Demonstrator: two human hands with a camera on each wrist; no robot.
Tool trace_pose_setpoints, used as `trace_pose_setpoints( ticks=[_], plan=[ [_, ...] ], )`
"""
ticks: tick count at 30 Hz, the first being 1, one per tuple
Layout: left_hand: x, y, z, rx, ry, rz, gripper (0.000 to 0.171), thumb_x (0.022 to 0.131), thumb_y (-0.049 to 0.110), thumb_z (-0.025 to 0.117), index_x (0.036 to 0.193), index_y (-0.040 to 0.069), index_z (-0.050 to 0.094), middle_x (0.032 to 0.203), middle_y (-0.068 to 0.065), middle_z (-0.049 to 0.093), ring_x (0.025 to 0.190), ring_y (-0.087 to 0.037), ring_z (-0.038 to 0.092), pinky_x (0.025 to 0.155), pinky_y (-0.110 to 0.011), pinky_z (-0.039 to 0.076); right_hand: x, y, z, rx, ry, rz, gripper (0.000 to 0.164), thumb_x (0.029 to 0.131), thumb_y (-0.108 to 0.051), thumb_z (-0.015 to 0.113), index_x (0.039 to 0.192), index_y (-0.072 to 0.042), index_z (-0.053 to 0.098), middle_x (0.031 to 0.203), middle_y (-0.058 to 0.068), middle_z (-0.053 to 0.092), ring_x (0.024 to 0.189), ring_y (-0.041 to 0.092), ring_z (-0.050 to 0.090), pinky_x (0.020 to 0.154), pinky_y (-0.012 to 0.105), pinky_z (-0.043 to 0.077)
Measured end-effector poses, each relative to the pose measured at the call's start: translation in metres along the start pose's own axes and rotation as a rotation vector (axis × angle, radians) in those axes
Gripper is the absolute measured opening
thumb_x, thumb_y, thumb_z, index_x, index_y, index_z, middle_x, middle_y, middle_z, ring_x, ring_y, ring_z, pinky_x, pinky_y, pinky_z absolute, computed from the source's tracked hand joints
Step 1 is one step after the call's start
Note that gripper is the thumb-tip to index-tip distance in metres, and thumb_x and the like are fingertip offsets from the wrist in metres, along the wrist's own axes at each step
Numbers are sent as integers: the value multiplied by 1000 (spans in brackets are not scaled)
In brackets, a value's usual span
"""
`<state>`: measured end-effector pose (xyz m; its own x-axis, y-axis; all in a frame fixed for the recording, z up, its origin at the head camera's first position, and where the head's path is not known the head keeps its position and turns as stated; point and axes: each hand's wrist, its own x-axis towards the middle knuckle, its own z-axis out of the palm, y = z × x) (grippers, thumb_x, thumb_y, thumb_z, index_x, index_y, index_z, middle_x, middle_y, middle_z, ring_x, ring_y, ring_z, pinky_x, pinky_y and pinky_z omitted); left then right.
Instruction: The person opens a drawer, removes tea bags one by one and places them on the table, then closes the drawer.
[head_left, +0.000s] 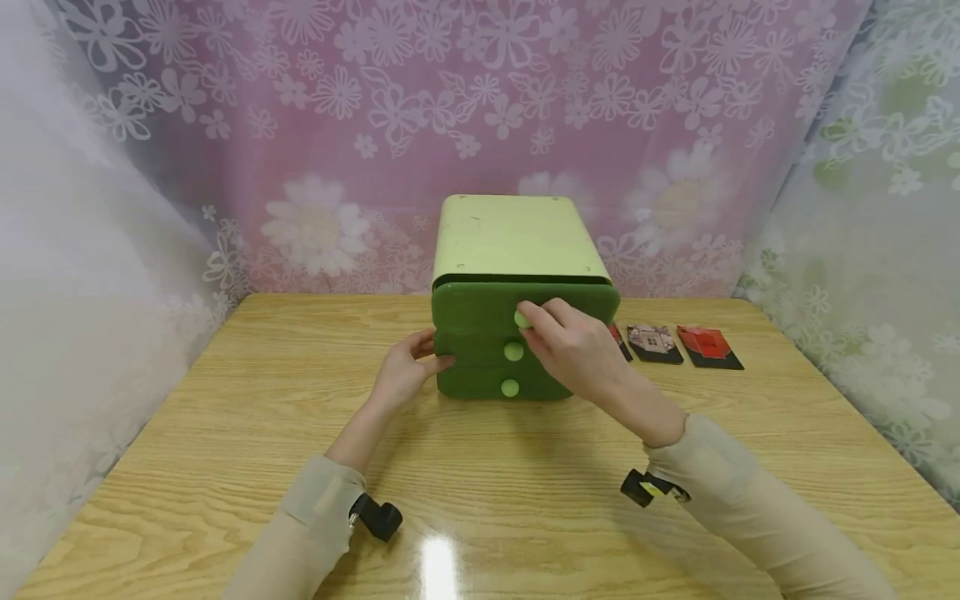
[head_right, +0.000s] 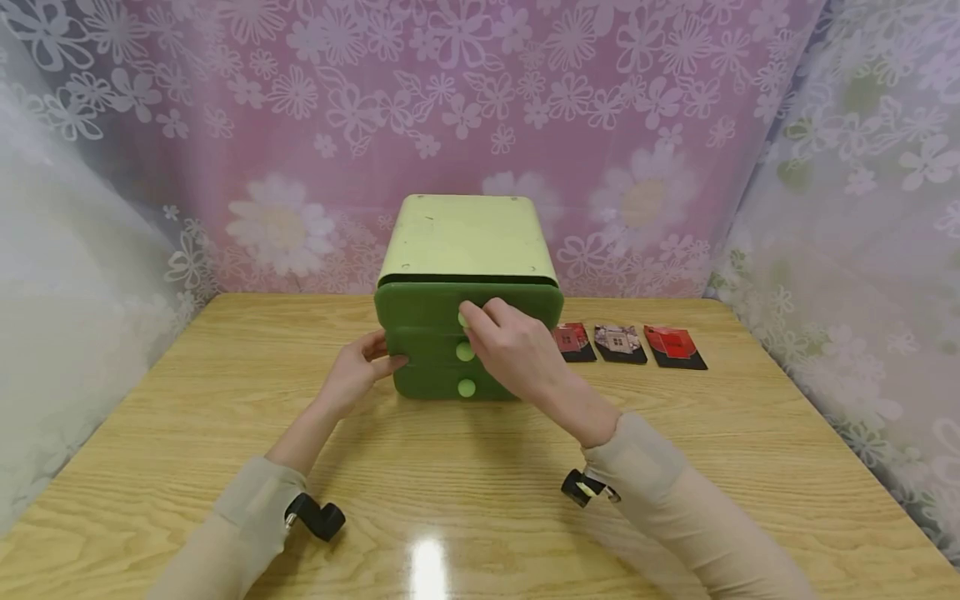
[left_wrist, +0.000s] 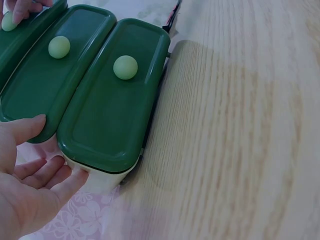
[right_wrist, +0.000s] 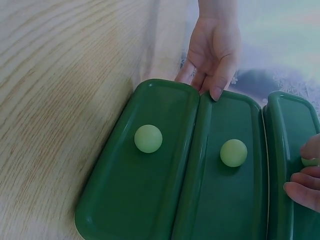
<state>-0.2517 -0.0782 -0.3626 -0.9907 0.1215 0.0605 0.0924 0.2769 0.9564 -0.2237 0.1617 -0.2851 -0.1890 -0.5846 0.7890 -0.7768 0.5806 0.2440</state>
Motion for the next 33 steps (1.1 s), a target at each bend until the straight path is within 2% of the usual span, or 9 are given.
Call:
trace_pose_setpoints(
  ticks=[13,33],
  plan=[
    [2,-2,-1,-28,-15,12,64,83,16,71,140,6,42,128,-14,56,125,-28,47,102,-44,39,3,6,4,-9,-21,18,29,75,0,75,102,2,64,76,13,57,57,22,56,46,30,48],
    [0,-2,-2,-4,-15,0,65,85,21,69,141,6,41,128,-10,56,124,-26,47,104,-45,37,5,10,9,-20,-44,48,29,76,-1,74,102,2,63,76,13,57,57,22,57,46,31,49]
  ],
)
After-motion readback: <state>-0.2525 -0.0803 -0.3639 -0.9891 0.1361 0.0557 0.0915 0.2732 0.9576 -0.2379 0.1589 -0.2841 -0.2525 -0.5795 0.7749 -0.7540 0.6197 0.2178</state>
